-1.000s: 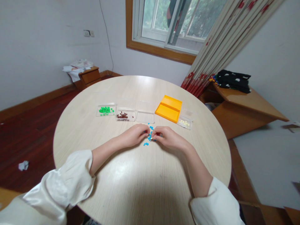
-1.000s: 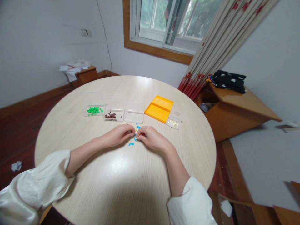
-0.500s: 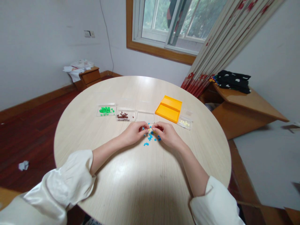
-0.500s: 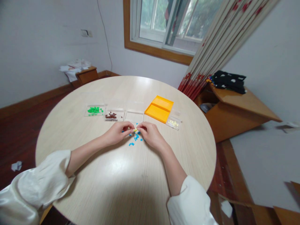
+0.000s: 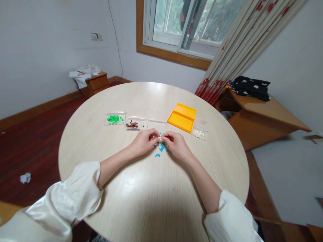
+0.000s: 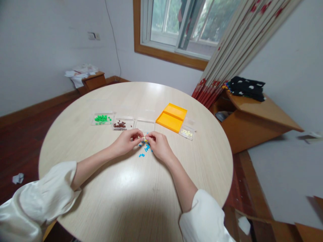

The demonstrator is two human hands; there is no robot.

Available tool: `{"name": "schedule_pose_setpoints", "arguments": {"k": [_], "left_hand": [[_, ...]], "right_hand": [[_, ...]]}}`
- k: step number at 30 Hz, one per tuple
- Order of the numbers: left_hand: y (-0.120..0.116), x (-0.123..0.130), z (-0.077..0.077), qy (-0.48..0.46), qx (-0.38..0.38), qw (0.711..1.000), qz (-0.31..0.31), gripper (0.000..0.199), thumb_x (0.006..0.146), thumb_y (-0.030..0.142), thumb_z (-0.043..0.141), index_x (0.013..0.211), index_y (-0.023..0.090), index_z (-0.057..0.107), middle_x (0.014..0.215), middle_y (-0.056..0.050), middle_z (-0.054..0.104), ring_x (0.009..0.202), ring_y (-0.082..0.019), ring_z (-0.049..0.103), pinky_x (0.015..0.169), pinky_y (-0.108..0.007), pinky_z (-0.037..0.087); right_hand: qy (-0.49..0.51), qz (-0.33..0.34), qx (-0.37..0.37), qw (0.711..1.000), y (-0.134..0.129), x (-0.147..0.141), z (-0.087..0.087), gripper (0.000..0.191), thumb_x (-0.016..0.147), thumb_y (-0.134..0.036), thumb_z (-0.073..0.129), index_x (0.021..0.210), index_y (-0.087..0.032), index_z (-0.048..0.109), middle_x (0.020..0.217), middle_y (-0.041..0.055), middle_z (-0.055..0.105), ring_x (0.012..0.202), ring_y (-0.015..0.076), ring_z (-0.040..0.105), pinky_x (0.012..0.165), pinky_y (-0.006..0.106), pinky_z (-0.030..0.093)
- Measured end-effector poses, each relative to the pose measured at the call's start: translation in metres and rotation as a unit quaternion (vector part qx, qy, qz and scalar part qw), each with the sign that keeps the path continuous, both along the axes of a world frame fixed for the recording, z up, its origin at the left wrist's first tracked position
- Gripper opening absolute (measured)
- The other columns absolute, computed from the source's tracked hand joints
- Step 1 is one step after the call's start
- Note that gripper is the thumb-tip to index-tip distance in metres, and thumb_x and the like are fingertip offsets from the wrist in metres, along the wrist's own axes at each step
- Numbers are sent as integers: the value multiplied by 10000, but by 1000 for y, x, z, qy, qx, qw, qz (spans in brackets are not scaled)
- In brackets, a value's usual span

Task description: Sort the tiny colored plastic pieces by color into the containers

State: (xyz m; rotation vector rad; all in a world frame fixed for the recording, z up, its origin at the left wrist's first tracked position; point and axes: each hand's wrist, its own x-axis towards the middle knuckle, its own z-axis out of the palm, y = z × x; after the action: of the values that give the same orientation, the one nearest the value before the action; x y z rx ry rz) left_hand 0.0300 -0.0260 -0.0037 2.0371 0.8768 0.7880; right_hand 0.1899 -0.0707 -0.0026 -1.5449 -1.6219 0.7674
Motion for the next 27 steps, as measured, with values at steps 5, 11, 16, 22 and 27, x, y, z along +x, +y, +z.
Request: {"name": "schedule_pose_setpoints", "arguments": {"k": [5, 11, 16, 22, 27], "left_hand": [[1, 1, -4, -40, -31, 999, 6, 119, 765, 252, 583, 758, 134, 594, 665, 6, 581, 584, -93, 455, 556, -214, 346], [2, 2, -8, -91, -39, 995, -8, 122, 763, 257, 571, 750, 138, 599, 693, -10, 601, 638, -109, 506, 583, -224, 380], [1, 2, -5, -111, -50, 993, -11, 128, 760, 262, 580, 734, 139, 604, 680, -8, 602, 626, -107, 507, 587, -229, 391], [1, 2, -1, -138, -61, 988, 18, 121, 741, 257, 599, 720, 138, 595, 646, 3, 582, 590, -98, 505, 558, -217, 383], [1, 2, 1, -141, -44, 989, 25, 98, 748, 228, 576, 732, 138, 611, 655, 0, 594, 596, -100, 509, 566, -220, 385]], "right_hand": [[17, -3, 5, 1000, -1, -3, -2, 201, 782, -294, 519, 783, -142, 650, 745, 55, 662, 666, 139, 557, 647, 263, 423], [36, -5, 27, 999, 1, -5, -5, 211, 775, -307, 526, 768, -142, 657, 741, 56, 668, 669, 143, 568, 657, 275, 427], [75, -11, 25, 997, 2, -4, -5, 204, 754, -313, 555, 754, -148, 675, 734, 52, 680, 669, 145, 584, 652, 278, 438], [228, -65, -7, 971, 4, -5, -5, 222, 682, -351, 660, 788, -157, 686, 681, 29, 682, 599, 127, 607, 587, 266, 487], [370, -71, -80, 923, 4, -6, -2, 164, 639, -222, 716, 783, -148, 688, 669, 35, 705, 622, 127, 653, 638, 264, 541]]}}
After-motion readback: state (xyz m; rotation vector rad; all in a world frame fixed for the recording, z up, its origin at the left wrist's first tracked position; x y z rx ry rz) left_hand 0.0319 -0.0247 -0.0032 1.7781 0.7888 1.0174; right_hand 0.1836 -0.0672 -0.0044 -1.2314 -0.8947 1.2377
